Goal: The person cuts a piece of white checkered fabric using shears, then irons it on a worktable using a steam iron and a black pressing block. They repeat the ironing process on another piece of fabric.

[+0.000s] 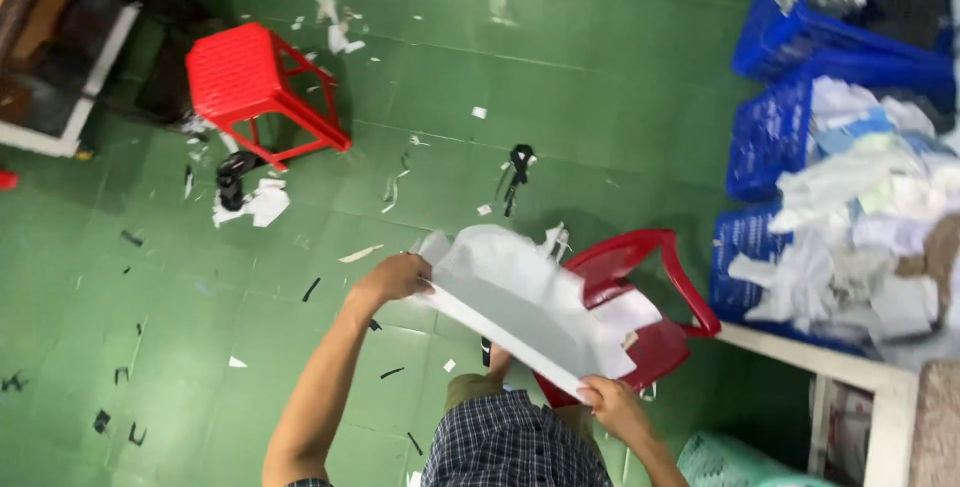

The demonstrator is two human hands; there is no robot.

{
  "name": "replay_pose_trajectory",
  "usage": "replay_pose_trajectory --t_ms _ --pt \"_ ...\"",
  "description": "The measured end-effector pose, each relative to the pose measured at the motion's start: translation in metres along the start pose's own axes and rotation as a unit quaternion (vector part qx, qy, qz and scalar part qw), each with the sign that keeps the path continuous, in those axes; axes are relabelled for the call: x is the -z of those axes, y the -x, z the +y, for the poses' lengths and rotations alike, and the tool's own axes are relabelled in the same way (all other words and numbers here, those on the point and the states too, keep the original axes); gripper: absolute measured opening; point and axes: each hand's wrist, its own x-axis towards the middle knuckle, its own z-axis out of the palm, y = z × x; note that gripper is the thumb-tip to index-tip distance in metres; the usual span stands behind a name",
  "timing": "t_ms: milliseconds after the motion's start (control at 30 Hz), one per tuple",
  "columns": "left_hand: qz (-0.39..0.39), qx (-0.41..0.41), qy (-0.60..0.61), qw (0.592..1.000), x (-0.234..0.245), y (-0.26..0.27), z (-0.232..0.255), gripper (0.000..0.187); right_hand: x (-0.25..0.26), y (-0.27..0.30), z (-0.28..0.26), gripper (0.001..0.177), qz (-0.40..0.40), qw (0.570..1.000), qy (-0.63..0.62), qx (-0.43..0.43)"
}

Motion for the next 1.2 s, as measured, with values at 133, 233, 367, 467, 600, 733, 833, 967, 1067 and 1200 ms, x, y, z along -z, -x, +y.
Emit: replay_pose_trajectory --t_ms 133,233,367,467,600,733,833,967,1067,1200 --pt "-0.039 -0.032 -0.05 0.997 0.022 -0.035 0.017 0.023 0.015 0.021 -0.016 0.022 -0.074 0.993 -0.096 -0.001" --pt "-0.027 -0.052 -0.11 0.992 0.027 -0.095 0.05 0.021 0.026 -0.004 0.019 0.022 -0.047 0.987 -0.151 -0.03" --pt "0.077 -0.087 -0.271 0.956 0.018 -0.199 0.11 0.025 0.034 -0.077 0.094 0.02 0.118 0.981 -0.151 0.013" --pt "0.253 -0.076 -0.283 0.922 0.008 -0.228 0.153 0.034 0.062 -0.099 0.09 0.039 0.276 0.94 -0.167 -0.109" --pt "0.231 -0.063 -0.299 0.924 -0.058 -0.231 0.17 0.069 0.0 -0.109 0.127 0.063 0.468 0.877 -0.099 -0.055" --pt "0.097 -0.021 -0.077 0.992 -0.145 -0.215 0.148 0.067 -0.098 -0.055 0.158 0.044 0.444 0.894 0.012 -0.061" --pt "0.043 0.007 0.04 0.998 -0.189 -0.197 0.133 0.057 -0.187 0.009 0.208 0.049 0.272 0.945 -0.052 -0.174" --pt "0.054 0.03 0.076 0.995 -0.207 -0.186 0.127 0.036 -0.323 0.107 0.284 0.057 0.109 0.891 -0.179 -0.402" --pt "0.136 -0.039 0.01 0.99 -0.243 -0.204 0.091 0.028 -0.338 0.181 0.257 0.05 0.026 0.82 -0.247 -0.516" --pt "0.116 -0.043 0.022 0.992 -0.264 -0.162 0.098 0.031 -0.357 0.204 0.241 0.033 0.035 0.808 -0.315 -0.496"
